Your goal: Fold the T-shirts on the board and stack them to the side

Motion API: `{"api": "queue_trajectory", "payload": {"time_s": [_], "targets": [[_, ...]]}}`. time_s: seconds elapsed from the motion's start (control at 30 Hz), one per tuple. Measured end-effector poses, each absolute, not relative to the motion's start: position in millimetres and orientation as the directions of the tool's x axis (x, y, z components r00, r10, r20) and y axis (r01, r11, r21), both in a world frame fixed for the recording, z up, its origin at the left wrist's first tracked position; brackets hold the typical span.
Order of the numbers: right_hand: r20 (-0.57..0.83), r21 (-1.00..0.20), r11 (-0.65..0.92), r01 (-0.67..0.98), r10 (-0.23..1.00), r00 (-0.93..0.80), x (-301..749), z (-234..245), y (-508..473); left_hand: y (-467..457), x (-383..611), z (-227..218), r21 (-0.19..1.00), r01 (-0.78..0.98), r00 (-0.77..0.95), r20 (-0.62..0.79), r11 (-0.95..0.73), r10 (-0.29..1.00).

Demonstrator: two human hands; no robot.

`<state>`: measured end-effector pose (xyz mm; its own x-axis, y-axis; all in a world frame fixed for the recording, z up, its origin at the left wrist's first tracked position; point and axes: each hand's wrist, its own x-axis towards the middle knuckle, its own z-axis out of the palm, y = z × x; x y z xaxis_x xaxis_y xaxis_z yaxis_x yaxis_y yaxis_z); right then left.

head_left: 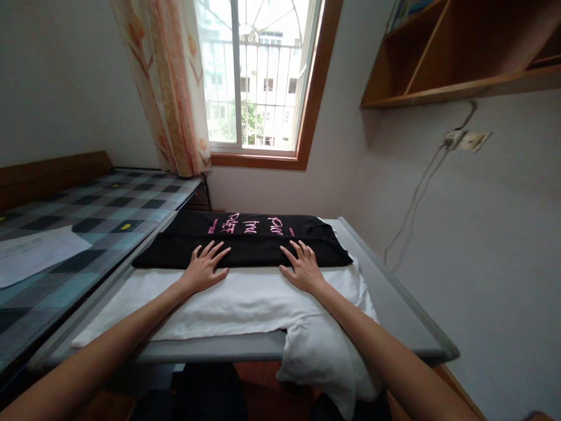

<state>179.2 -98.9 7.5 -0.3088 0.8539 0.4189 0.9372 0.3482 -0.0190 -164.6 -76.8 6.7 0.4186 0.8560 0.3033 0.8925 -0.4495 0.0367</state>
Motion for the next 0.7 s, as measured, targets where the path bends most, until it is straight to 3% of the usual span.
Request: {"api": "queue_trajectory", "payload": {"time_s": [0.27, 0.47, 0.7], "targets": [[0.371, -0.048, 0.345, 0.937, 0.877, -0.304, 182, 4, -140, -112, -172, 7, 0.104, 0.852, 0.485, 0.211, -0.513, 0.849], [0.29, -0.111, 0.326, 0.939, 0.914, -0.283, 187, 30, -120, -80, -171, 33, 0.2, 0.887, 0.4, 0.118, -0.416, 0.909], [0.169, -0.068, 0.047, 0.997, 0.985, -0.034, 196, 57, -52, -14, -162, 38, 0.12, 0.947, 0.276, 0.162, -0.296, 0.947]]}}
